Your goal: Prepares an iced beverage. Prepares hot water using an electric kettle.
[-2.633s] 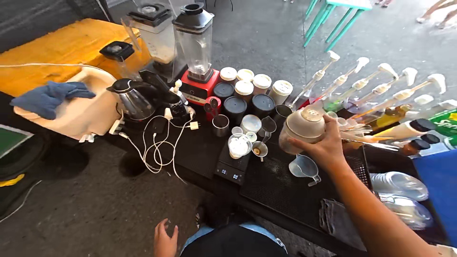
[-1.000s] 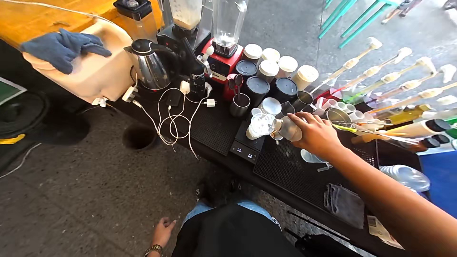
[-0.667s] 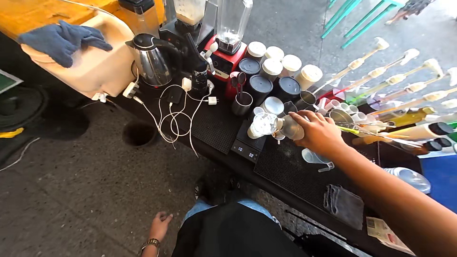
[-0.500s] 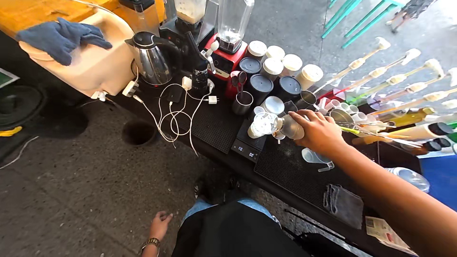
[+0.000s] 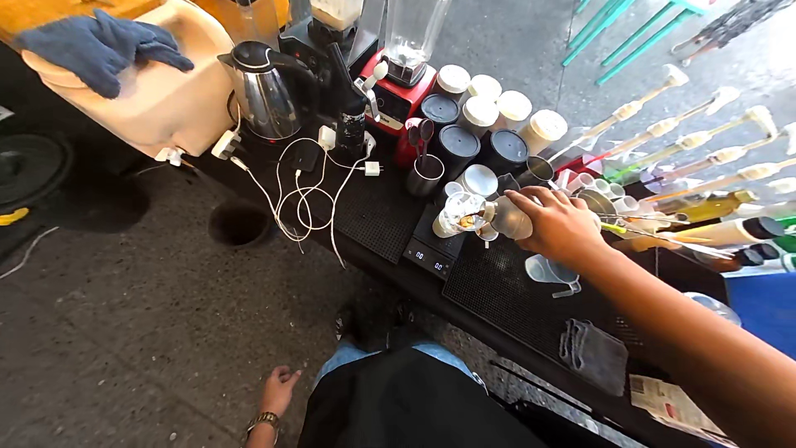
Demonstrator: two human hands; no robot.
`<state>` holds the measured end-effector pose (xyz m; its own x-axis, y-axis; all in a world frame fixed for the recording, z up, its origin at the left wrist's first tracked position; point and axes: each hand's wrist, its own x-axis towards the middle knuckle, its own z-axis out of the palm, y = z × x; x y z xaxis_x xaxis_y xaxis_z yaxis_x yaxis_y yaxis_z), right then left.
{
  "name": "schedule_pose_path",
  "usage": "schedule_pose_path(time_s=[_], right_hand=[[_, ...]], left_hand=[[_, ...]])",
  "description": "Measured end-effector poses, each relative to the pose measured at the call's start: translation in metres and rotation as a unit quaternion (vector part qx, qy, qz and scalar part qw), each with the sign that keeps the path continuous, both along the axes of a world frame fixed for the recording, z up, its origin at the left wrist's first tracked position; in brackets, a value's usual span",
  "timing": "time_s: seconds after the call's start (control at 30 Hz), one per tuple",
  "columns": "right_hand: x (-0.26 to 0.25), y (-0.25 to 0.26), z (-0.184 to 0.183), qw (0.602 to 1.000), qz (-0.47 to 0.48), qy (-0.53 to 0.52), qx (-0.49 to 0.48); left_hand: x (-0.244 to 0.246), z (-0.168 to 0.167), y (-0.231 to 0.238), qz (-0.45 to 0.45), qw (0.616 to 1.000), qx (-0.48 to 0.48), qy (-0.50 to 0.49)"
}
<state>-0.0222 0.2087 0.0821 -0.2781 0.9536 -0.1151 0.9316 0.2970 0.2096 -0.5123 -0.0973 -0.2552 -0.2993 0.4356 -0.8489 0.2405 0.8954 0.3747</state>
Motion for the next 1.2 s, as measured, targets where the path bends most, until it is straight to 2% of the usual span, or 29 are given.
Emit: schedule_pose_path(time_s=[0.33,1.2], right_hand=[[0.000,0.001,0.001,1.000,0.000,0.001,-0.001],[0.015,0.015,0.006,1.000,0.000,-0.017,-0.009]], left_hand=[[0.000,0.007,0.003,-0.003,1.000,-0.003,0.008],[0.010,0.000,-0.004,0.014,1.000,-0.003,0.008]])
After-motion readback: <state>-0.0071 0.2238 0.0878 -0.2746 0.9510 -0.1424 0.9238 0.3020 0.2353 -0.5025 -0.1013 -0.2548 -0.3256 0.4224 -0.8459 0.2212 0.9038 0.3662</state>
